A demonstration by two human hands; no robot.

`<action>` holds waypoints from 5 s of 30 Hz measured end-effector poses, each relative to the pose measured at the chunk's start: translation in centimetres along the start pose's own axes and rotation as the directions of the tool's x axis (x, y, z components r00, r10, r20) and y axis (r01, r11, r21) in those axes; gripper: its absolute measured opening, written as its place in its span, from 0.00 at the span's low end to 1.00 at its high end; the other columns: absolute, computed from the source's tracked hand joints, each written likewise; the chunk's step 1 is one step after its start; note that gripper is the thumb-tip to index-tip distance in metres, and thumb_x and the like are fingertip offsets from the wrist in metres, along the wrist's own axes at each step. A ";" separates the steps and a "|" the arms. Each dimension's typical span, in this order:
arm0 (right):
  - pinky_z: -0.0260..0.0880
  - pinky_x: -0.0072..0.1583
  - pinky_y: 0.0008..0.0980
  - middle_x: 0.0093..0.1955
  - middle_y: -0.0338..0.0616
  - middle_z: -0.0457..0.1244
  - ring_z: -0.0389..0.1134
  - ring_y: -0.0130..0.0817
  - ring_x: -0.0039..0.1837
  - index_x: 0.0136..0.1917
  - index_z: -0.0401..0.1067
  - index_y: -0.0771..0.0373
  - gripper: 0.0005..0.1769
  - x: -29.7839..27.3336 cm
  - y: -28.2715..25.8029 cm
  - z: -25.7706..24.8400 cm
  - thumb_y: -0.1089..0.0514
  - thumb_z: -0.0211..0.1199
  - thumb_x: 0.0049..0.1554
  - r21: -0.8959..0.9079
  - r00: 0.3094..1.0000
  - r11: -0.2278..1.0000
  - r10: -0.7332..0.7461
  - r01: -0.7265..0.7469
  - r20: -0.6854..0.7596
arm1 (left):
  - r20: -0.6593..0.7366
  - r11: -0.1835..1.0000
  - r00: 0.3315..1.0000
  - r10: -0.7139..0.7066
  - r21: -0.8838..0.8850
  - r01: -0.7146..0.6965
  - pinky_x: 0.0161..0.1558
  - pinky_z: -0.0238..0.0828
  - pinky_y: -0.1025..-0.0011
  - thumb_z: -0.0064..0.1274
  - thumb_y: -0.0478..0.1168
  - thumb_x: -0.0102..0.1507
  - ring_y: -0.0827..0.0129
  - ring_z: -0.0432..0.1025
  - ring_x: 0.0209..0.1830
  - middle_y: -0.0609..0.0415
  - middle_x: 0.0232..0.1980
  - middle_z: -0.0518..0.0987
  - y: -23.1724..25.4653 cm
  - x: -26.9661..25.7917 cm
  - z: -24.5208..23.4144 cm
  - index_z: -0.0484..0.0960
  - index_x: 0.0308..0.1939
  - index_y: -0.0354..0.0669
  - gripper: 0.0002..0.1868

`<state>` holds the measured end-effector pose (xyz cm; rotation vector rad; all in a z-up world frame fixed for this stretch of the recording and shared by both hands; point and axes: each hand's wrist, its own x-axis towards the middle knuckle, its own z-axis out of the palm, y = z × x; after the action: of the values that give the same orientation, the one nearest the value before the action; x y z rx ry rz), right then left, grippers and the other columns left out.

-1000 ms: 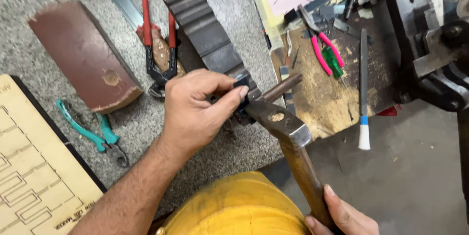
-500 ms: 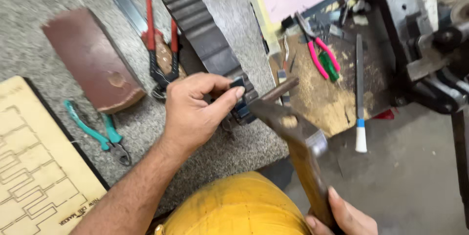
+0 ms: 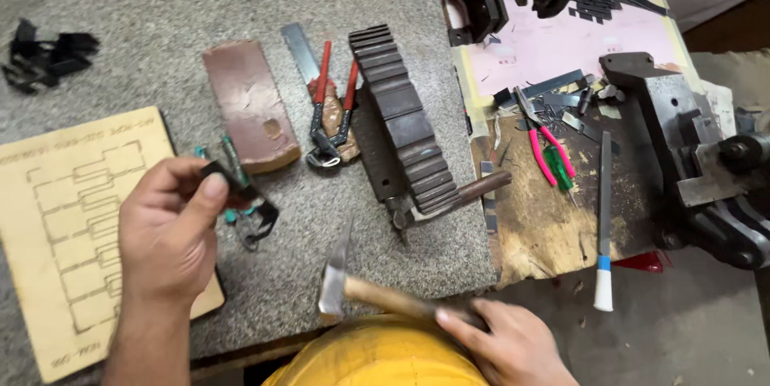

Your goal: The person repeatedly places small metal pieces into a wooden jig and then hammers them on a metal anvil to shape them. The process involves alternating between positioning the pieces and striking them with a hammer.

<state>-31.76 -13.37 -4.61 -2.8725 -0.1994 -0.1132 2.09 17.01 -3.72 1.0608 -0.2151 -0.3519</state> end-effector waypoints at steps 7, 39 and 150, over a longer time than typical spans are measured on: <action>0.69 0.48 0.45 0.52 0.50 0.66 0.69 0.50 0.49 0.70 0.71 0.43 0.35 6.6 -2.2 2.0 0.61 0.65 0.49 -0.036 0.980 0.980 0.195 -0.194 0.048 | -0.120 0.961 0.953 -0.277 -0.041 0.274 0.34 0.76 0.67 0.53 0.34 0.66 0.64 0.77 0.31 0.47 0.37 0.82 -1.1 -5.4 -4.7 0.77 0.53 0.32 0.12; 0.71 0.49 0.38 0.48 0.43 0.69 0.70 0.42 0.49 0.48 0.78 0.62 0.12 31.4 -24.6 10.2 0.67 0.71 0.49 0.368 0.983 0.913 -0.141 0.177 -0.122 | -0.174 0.599 0.950 -0.258 0.743 0.298 0.35 0.81 0.74 0.64 0.39 0.56 0.73 0.82 0.35 0.53 0.41 0.85 9.6 -10.5 -22.4 0.84 0.50 0.40 0.19; 0.73 0.51 0.35 0.47 0.44 0.69 0.71 0.41 0.50 0.46 0.76 0.62 0.12 31.9 -23.5 10.1 0.68 0.72 0.48 0.538 0.995 0.837 -0.097 0.102 -0.038 | 0.303 0.553 0.953 -0.030 0.799 -0.236 0.48 0.77 0.63 0.69 0.36 0.49 0.55 0.78 0.46 0.47 0.46 0.82 6.4 -7.7 -21.6 0.83 0.44 0.37 0.20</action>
<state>-3.08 15.76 -5.46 -2.2948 -0.3222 -0.0747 3.41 40.32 -8.36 1.9461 -0.7669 -0.2877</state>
